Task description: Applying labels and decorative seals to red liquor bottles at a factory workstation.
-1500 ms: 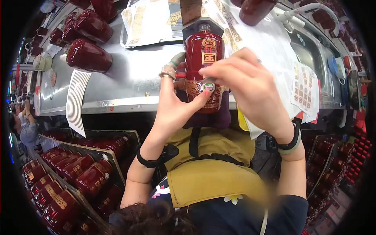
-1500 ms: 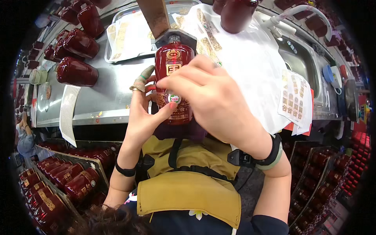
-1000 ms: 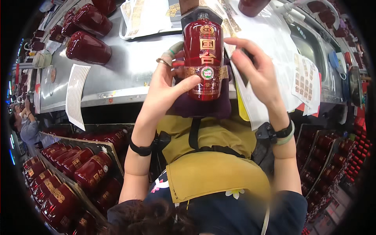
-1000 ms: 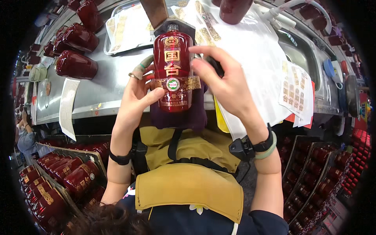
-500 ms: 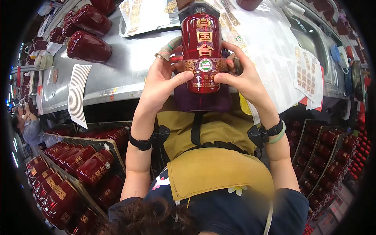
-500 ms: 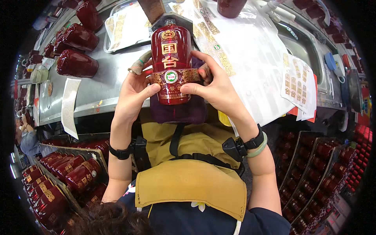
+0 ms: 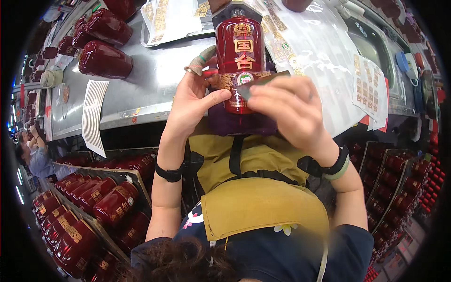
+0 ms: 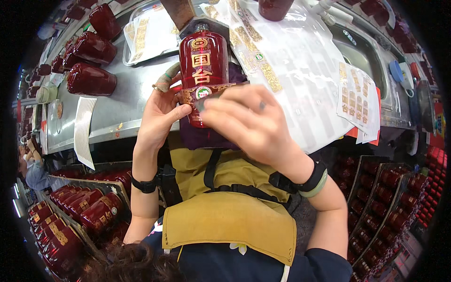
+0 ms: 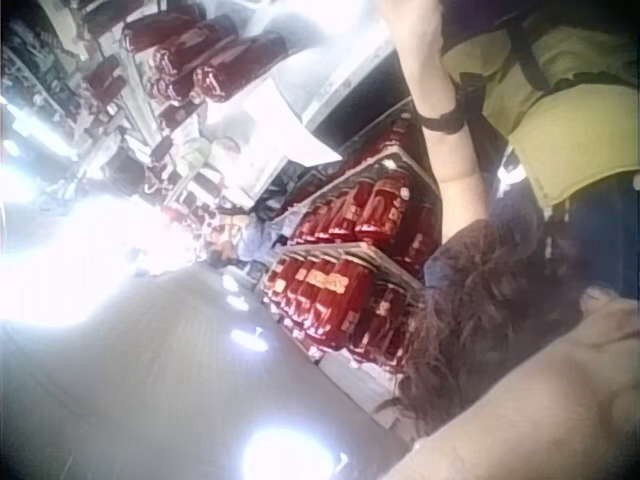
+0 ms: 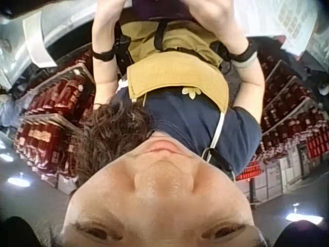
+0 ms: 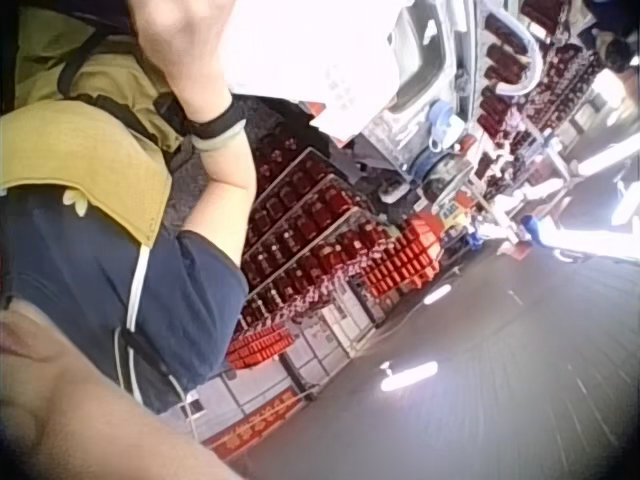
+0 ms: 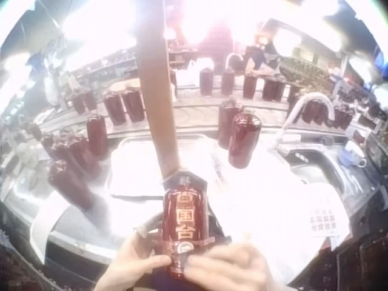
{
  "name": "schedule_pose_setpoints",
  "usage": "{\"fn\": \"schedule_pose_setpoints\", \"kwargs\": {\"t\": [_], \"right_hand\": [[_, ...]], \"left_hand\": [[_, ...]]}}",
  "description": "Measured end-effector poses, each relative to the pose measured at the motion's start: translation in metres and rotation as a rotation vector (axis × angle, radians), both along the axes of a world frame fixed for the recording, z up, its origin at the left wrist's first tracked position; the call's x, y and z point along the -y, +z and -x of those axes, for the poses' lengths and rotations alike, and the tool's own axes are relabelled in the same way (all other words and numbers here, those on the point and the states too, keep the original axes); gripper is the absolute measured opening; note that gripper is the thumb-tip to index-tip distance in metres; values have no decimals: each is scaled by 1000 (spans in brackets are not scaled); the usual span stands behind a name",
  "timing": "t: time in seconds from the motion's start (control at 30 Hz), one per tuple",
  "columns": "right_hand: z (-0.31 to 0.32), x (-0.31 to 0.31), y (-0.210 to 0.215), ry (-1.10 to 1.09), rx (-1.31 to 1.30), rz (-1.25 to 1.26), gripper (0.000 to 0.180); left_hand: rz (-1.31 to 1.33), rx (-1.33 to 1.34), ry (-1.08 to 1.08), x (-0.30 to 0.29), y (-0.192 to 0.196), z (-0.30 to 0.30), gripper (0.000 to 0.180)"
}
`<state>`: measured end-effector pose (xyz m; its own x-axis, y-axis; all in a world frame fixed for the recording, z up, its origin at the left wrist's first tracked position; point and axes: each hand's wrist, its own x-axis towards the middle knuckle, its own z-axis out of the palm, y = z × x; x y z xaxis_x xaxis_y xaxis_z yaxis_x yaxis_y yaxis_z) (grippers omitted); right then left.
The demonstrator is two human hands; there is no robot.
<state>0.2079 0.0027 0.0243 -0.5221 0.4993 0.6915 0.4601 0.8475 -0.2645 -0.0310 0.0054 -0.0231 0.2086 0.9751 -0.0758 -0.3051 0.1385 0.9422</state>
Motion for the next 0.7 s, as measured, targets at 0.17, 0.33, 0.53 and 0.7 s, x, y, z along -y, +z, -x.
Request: {"fn": "schedule_pose_setpoints", "kwargs": {"t": [0.17, 0.33, 0.53, 0.7], "right_hand": [[-2, 24, 8, 203, 135, 79, 28], [7, 16, 4, 37, 112, -53, 28], [12, 27, -11, -207, -583, 700, 32], [0, 38, -37, -285, -649, 891, 29]], "left_hand": [[-4, 35, -15, 1, 3, -1, 89], [-11, -14, 1, 3, -2, 4, 72], [-686, -820, 353, 33, 13, -15, 57], [-798, -1235, 317, 63, -18, -18, 62]]}}
